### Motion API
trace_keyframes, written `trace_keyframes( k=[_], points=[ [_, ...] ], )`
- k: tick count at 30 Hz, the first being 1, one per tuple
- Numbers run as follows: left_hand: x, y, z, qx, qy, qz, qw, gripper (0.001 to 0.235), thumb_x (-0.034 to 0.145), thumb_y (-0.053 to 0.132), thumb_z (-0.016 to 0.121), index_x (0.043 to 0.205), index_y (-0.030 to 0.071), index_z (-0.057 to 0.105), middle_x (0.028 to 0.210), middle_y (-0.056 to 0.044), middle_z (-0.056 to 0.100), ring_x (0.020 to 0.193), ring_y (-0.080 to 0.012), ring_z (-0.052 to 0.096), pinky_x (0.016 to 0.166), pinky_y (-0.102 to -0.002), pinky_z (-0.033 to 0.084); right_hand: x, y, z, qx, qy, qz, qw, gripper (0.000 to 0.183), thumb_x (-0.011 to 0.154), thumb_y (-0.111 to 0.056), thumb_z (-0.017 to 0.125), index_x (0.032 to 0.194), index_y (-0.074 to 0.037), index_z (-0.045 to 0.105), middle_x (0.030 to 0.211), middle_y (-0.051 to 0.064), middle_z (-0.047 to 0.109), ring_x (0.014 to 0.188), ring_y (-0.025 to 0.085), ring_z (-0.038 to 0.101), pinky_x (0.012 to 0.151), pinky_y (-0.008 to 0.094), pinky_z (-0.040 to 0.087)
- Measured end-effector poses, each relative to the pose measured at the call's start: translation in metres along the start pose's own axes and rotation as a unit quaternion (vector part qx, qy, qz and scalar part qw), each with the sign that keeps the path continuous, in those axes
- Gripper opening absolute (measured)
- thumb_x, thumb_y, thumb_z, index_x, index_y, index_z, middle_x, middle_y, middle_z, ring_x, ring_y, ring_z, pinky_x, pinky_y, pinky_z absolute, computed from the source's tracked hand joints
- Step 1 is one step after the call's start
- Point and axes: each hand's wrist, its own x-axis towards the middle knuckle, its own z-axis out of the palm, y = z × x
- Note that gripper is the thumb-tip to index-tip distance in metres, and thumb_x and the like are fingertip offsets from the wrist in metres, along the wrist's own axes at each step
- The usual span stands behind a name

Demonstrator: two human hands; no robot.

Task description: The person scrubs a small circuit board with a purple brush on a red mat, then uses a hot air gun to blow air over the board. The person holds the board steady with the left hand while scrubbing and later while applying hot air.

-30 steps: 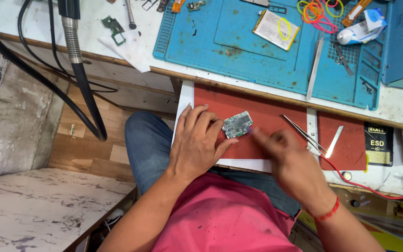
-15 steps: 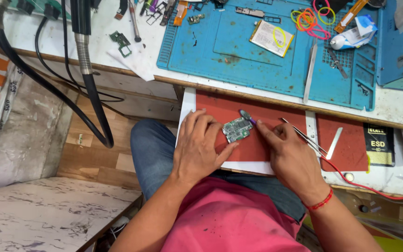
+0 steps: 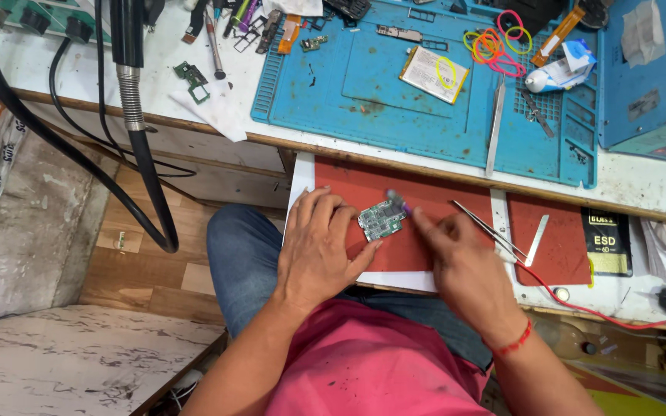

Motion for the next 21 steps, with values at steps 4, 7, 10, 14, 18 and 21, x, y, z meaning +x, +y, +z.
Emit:
trace_keyframes(
  k=[4,7,10,14,18,21],
  points=[
    [-0.0031,-0.0014,-0.0016,0.005,-0.018,-0.005,1.000,0.050,0.079,0.039,0.083,0.107,0.001,0.068,0.116,-0.017,0.059,0.123,-0.0381,0.052,0.114,-0.056,0.035,-0.0012,-0.0062,0.0029,-0.013,-0.075,-0.016,0.997,0.061,0.082,-0.003,0.059,0.139,-0.024,0.062,0.106,0.011,0.064,0.065,0.035,0.068,0.055,0.047,0.055],
    [-0.0011,-0.0003,0.0012,-0.006,-0.011,-0.004,1.000,0.051,0.078,0.039,0.083,0.108,0.001,0.068,0.115,-0.016,0.060,0.124,-0.0384,0.052,0.113,-0.055,0.035,-0.0018,-0.0007,0.0006,-0.026,-0.042,0.006,0.999,0.061,0.082,-0.003,0.059,0.140,-0.021,0.061,0.107,0.011,0.064,0.067,0.036,0.068,0.055,0.048,0.054],
    [-0.0019,-0.0014,-0.0004,-0.006,-0.015,-0.005,1.000,0.050,0.077,0.039,0.083,0.108,0.001,0.069,0.115,-0.016,0.060,0.123,-0.0387,0.051,0.112,-0.056,0.036,-0.0041,0.0011,0.0032,0.004,-0.074,-0.031,0.997,0.061,0.083,-0.002,0.058,0.140,-0.023,0.061,0.108,0.011,0.064,0.064,0.036,0.068,0.057,0.048,0.055],
    [-0.0015,-0.0016,0.0000,-0.014,-0.011,-0.005,1.000,0.047,0.077,0.038,0.084,0.105,0.002,0.070,0.113,-0.015,0.060,0.123,-0.0386,0.052,0.110,-0.055,0.038,-0.0020,0.0016,0.0054,-0.001,-0.030,-0.014,0.999,0.066,0.080,0.002,0.054,0.141,-0.022,0.060,0.111,0.013,0.063,0.067,0.037,0.068,0.057,0.048,0.056],
    [-0.0049,-0.0014,0.0004,-0.017,0.017,-0.002,1.000,0.044,0.080,0.037,0.085,0.104,0.003,0.073,0.112,-0.011,0.062,0.120,-0.0341,0.055,0.108,-0.052,0.042,0.0009,-0.0047,0.0067,-0.027,-0.093,0.001,0.995,0.066,0.080,0.001,0.056,0.140,-0.024,0.059,0.109,0.014,0.062,0.064,0.037,0.067,0.054,0.049,0.055],
    [-0.0056,-0.0015,0.0022,0.003,0.038,0.014,0.999,0.043,0.079,0.036,0.086,0.102,0.002,0.074,0.111,-0.011,0.063,0.120,-0.0366,0.054,0.107,-0.053,0.042,0.0025,-0.0061,0.0022,-0.031,-0.050,0.045,0.997,0.065,0.081,-0.001,0.057,0.144,-0.020,0.057,0.109,0.012,0.062,0.066,0.038,0.067,0.056,0.049,0.055]
  ],
)
